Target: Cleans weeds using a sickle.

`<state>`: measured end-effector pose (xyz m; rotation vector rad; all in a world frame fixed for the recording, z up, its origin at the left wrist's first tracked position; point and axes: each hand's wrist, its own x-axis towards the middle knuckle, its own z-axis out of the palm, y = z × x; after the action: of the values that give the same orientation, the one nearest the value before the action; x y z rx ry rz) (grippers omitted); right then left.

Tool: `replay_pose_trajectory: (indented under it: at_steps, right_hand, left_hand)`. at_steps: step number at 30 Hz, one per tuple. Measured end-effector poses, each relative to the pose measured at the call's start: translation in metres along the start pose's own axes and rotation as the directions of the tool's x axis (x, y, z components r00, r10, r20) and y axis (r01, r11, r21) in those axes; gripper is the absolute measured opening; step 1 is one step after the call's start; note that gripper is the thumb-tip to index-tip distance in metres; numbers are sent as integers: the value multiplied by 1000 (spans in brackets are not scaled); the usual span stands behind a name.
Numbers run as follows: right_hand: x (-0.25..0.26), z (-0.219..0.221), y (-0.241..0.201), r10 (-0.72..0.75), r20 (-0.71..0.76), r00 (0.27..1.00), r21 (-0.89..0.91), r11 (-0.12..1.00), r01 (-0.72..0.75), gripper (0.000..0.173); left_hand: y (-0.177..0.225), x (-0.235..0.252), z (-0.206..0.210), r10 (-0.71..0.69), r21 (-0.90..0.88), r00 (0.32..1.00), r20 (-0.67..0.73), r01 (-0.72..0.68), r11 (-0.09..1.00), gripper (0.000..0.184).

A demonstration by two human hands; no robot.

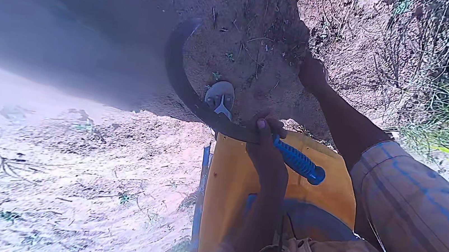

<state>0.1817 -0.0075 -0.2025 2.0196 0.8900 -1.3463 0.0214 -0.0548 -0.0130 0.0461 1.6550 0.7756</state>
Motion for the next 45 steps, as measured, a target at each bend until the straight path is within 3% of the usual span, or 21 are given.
replay_pose_trajectory:
  at_steps: [4, 7, 10, 13, 15, 17, 19, 22, 26, 28, 30, 33, 35, 39, 43, 45]
  right_hand:
    - [-12, 10, 1, -28, -42, 999, 155, 987, 34, 43]
    - [-72, 43, -3, -164, -60, 985, 275, 945, 175, 33]
    - [-125, 82, 31, -33, 92, 995, 188, 982, 15, 37]
    - [-84, 74, 58, 13, 16, 1000, 12, 1000, -13, 35]
    - [-52, 32, 58, -126, -44, 991, -98, 988, 121, 37]
    - [-13, -6, 55, -315, -96, 944, -134, 944, 301, 51]
    - [9, -40, 41, -300, -121, 946, -163, 946, 280, 68]
    - [10, -67, 24, -47, -99, 994, -235, 972, 22, 66]
    - [20, -63, 32, 105, -68, 992, -178, 977, -116, 48]
    - [17, -56, 37, 65, -4, 998, -187, 980, -65, 45]
    - [-5, -37, 33, -112, 161, 981, -242, 959, 149, 35]
    - [-49, 15, 14, -380, 310, 872, -251, 851, 460, 27]
    - [-60, 31, -6, -400, 236, 886, -176, 879, 444, 30]
    - [-24, 16, -73, -465, -61, 883, -43, 885, 463, 45]
    - [-5, 6, -141, -381, -55, 923, -92, 922, 376, 61]
    - [-9, 13, -155, -296, -28, 955, -73, 953, 294, 58]
  left_hand:
    - [4, 4, 0, 30, 4, 1000, -2, -30, 1000, 31]
    - [7, 11, 0, 71, 5, 997, -1, -71, 997, 30]
    - [5, 5, 9, 89, -10, 996, 10, -89, 996, 27]
    - [8, 8, 20, 94, 7, 995, 17, -94, 996, 29]
    - [9, 4, 20, 73, 46, 997, 36, -75, 996, 29]
    - [7, 3, 20, 73, 66, 996, 46, -76, 995, 30]
    - [5, 4, 19, 75, 78, 996, 45, -78, 994, 30]
    - [2, 2, 17, 53, 82, 998, 29, -55, 995, 31]
    - [0, 0, 16, 42, 65, 999, 20, -43, 997, 31]
    - [1, 0, 14, 40, 50, 999, 14, -41, 998, 30]
    - [3, 1, 11, 39, 36, 999, -3, -38, 999, 30]
    - [8, 3, 8, 43, -6, 999, -22, -44, 999, 28]
    - [10, 2, 8, 45, -27, 999, -19, -46, 999, 28]
    - [14, 2, 3, 33, -37, 999, -27, -34, 999, 30]
    - [14, 3, -5, 31, -45, 999, -23, -32, 998, 31]
    - [15, 2, -7, 22, -40, 1000, -20, -22, 999, 33]
